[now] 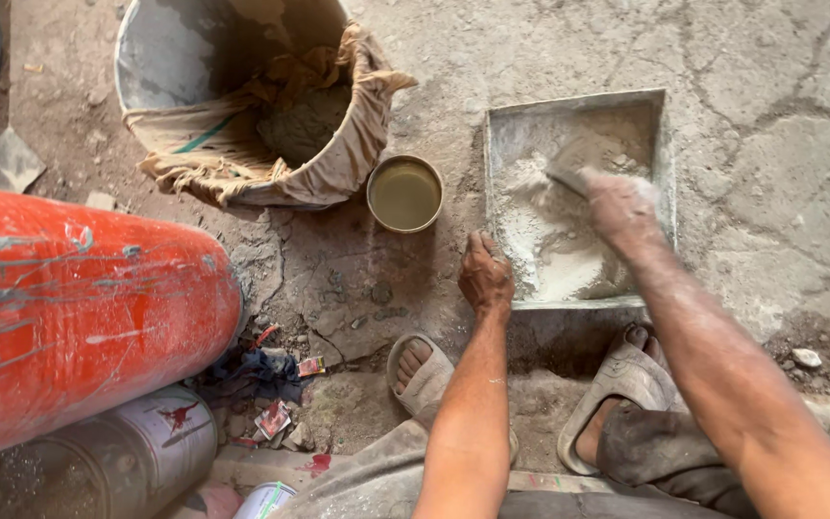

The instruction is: The person sits on the ground and mixes putty in a square metal box. They add water from a small can to the powder, stir and fold the mixture with a trowel until it forms a paste, then scoop the mixed putty into a bucket.

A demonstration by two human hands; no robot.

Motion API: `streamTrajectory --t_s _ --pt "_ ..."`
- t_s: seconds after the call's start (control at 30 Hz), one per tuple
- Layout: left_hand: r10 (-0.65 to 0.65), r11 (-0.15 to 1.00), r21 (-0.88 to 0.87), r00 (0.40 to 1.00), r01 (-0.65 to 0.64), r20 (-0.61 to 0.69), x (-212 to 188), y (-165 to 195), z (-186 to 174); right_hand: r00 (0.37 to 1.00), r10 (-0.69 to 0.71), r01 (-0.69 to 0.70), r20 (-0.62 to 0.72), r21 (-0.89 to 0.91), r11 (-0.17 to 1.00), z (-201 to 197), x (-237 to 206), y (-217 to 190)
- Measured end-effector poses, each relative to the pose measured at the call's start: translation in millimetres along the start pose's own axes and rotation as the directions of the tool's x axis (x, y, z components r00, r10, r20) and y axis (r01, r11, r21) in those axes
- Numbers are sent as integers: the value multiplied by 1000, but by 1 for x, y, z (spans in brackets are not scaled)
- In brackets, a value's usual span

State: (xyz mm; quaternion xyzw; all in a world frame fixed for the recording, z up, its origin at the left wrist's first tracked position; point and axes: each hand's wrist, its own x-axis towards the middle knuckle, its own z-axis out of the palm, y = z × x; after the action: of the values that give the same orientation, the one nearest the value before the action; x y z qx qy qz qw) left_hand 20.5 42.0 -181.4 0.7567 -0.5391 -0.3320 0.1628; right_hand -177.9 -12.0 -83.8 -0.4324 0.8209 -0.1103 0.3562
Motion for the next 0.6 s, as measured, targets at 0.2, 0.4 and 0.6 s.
streamTrajectory --t_s 0.2,0.4,0.6 --pt "138 990 10 987 -137 -80 2 -3 3 986 166 -164 -6 146 976 -18 4 -22" --pt "67 997 35 998 -67 -1 4 -4 8 985 -145 147 -91 17 989 -15 43 -6" --pt "134 989 69 989 -130 -55 10 -5 12 939 -298 339 173 -617 710 -12 74 3"
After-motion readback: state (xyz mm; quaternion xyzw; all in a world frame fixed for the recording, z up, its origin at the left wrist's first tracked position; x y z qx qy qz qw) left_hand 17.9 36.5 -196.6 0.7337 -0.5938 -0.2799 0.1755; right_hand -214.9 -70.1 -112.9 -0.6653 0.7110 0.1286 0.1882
